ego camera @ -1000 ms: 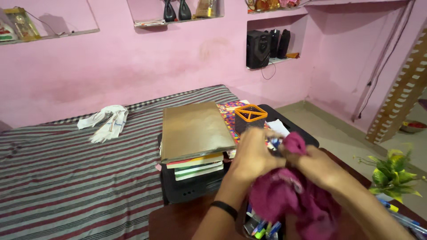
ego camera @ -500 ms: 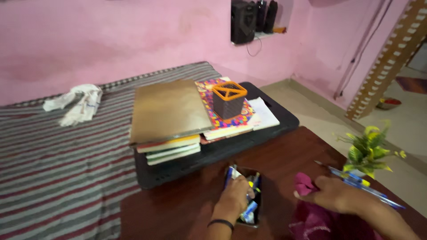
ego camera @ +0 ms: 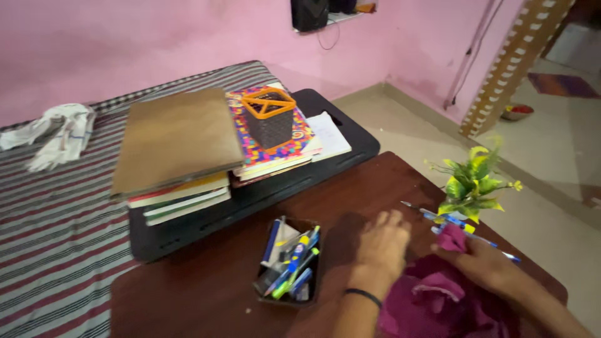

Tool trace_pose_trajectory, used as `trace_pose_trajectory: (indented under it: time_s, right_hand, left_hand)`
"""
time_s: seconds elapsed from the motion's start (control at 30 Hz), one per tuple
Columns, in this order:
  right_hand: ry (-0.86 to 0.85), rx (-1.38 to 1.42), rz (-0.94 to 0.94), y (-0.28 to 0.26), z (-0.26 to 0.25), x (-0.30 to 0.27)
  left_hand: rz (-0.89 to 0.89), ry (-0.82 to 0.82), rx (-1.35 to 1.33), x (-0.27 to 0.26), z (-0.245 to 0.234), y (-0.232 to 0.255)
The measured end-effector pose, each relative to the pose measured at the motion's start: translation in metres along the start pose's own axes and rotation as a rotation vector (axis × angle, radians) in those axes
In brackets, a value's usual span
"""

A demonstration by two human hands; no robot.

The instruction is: The person wipes a wooden desk surface with a pink cloth, then wipes and places several pens and highlighters into a metal container. They move a small potted plant and wipe the desk again before opening a folder.

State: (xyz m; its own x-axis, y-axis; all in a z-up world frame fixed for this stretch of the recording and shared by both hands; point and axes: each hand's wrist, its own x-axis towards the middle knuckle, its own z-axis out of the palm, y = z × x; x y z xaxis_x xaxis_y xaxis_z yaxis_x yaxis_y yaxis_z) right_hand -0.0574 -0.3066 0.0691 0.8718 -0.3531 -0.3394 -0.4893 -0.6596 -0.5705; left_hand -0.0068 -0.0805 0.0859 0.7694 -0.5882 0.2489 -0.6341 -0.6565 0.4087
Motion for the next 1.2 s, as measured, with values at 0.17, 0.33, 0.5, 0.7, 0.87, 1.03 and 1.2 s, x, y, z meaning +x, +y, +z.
trace_pose_trajectory:
  time_s: [0.17,0.33,0.5,0.7,0.87,1.03,1.2]
  right_hand:
    - [0.047,-0.051,0.083,0.108,-0.022,0.027]
    - [0.253,-0.311,0.091,0.204,-0.015,0.051]
    - [0.132,-0.554,0.298,0.261,0.006,0.064]
    - [0.025,-0.46,0.307,0.235,0.018,0.055]
    - [-0.074,-0.524,0.208,0.168,0.042,0.036]
    - [-0.157,-0.485,0.182,0.1,0.079,0.036]
    - [-0.149,-0.333,-0.056,0.07,0.11,0.051]
  left_hand:
    - [0.254,0.092,0.094,0.044,0.086,0.046]
    - [0.301,-0.035,0.107,0.065,0.153,0.077]
    - [0.331,-0.142,0.197,0.084,0.19,0.095]
    - [0.281,-0.38,0.203,0.074,0.197,0.099]
    - [0.272,-0.214,0.143,0.048,0.184,0.071]
    - [0.216,-0.14,0.214,0.02,0.163,0.011]
    - [0.035,-0.123,0.291,-0.008,0.127,-0.059]
